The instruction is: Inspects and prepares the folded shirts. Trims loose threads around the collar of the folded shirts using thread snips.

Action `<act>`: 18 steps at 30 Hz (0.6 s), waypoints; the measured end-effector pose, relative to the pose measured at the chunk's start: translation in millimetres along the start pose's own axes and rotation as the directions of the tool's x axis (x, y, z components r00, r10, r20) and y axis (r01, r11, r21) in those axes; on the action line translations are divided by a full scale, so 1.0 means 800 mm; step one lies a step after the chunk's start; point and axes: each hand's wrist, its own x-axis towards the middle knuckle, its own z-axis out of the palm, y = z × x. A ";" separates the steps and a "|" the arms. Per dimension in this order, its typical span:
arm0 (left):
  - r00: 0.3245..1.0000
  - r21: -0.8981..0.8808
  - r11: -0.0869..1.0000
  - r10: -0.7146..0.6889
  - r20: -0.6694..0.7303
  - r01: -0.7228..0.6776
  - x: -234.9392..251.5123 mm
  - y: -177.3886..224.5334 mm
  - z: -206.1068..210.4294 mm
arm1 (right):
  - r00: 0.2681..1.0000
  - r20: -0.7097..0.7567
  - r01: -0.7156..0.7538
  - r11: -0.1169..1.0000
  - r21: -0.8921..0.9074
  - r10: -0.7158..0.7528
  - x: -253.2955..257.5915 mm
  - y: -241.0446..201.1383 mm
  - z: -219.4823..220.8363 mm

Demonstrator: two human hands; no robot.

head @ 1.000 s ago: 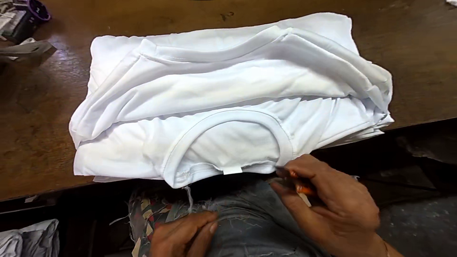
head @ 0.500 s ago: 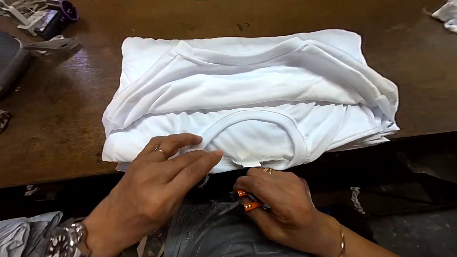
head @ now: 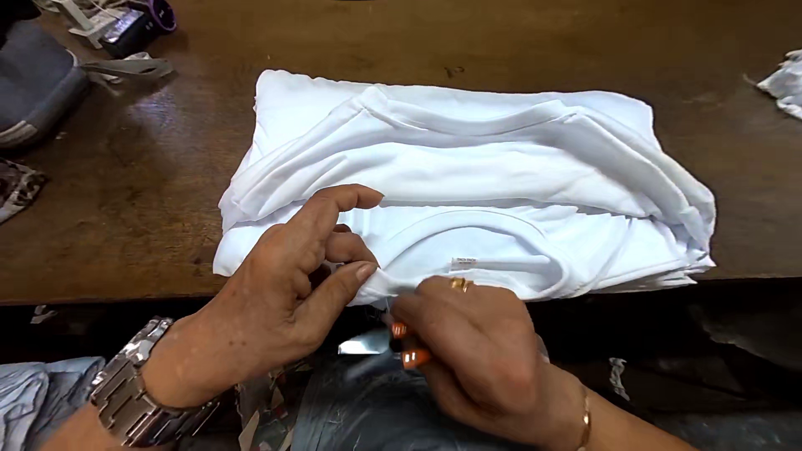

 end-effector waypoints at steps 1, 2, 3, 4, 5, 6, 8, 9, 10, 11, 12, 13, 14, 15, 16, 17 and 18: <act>1.000 -0.028 0.999 -0.017 -0.007 0.016 -0.002 -0.002 0.000 | 0.995 0.080 0.055 0.998 -0.015 -0.054 -0.006 -0.003 -0.001; 0.999 -0.056 0.998 -0.034 -0.016 0.033 -0.004 -0.004 -0.001 | 0.984 0.149 0.099 0.995 -0.018 -0.095 -0.013 -0.005 0.000; 0.998 -0.085 0.995 -0.050 -0.027 0.047 -0.006 -0.005 -0.001 | 0.973 0.200 0.119 0.993 -0.012 -0.114 -0.020 -0.006 0.002; 0.997 -0.114 0.992 -0.064 -0.036 0.060 -0.008 -0.006 -0.001 | 0.970 0.224 0.101 0.995 -0.008 -0.097 -0.029 -0.006 0.002; 0.996 -0.135 0.989 -0.075 -0.039 0.069 -0.010 -0.007 -0.001 | 0.975 0.220 0.045 0.999 -0.011 -0.042 -0.035 -0.006 -0.001; 0.996 -0.157 0.985 -0.082 -0.041 0.075 -0.011 -0.008 0.000 | 0.981 0.190 -0.030 0.999 -0.022 0.034 -0.039 -0.006 -0.007; 0.996 -0.190 0.979 -0.080 -0.044 0.070 -0.013 -0.011 0.002 | 0.986 0.084 -0.138 0.986 -0.090 0.146 -0.038 -0.002 -0.022; 0.996 -0.205 0.976 -0.077 -0.044 0.067 -0.014 -0.012 0.002 | 0.986 0.033 -0.155 0.977 -0.147 0.162 -0.035 0.001 -0.029; 0.996 -0.216 0.974 -0.074 -0.046 0.063 -0.014 -0.013 0.002 | 0.989 -0.011 -0.147 0.967 -0.208 0.148 -0.031 0.005 -0.035; 0.996 -0.225 0.973 -0.070 -0.046 0.058 -0.014 -0.014 0.002 | 0.992 -0.039 -0.127 0.958 -0.258 0.120 -0.028 0.010 -0.038; 0.997 -0.233 0.971 -0.067 -0.047 0.054 -0.013 -0.014 0.003 | 0.994 -0.056 -0.103 0.950 -0.294 0.090 -0.026 0.015 -0.040; 0.997 -0.239 0.970 -0.067 -0.049 0.053 -0.013 -0.014 0.003 | 0.996 -0.063 -0.081 0.945 -0.316 0.064 -0.025 0.019 -0.040; 0.996 -0.241 0.969 -0.069 -0.053 0.055 -0.013 -0.014 0.003 | 0.997 -0.066 -0.064 0.943 -0.326 0.044 -0.024 0.022 -0.039; 0.996 -0.236 0.970 -0.075 -0.057 0.059 -0.013 -0.013 0.004 | 0.997 -0.065 -0.049 0.943 -0.328 0.030 -0.024 0.023 -0.038; 0.995 -0.237 0.969 -0.081 -0.060 0.065 -0.014 -0.012 0.004 | 0.998 -0.061 -0.038 0.946 -0.322 0.020 -0.023 0.023 -0.036; 0.994 -0.244 0.967 -0.089 -0.064 0.071 -0.015 -0.010 0.005 | 0.998 -0.059 -0.029 0.950 -0.310 0.011 -0.024 0.022 -0.034; 0.993 -0.253 0.965 -0.095 -0.073 0.074 -0.015 -0.009 0.007 | 0.998 -0.058 -0.026 0.955 -0.296 0.009 -0.024 0.019 -0.033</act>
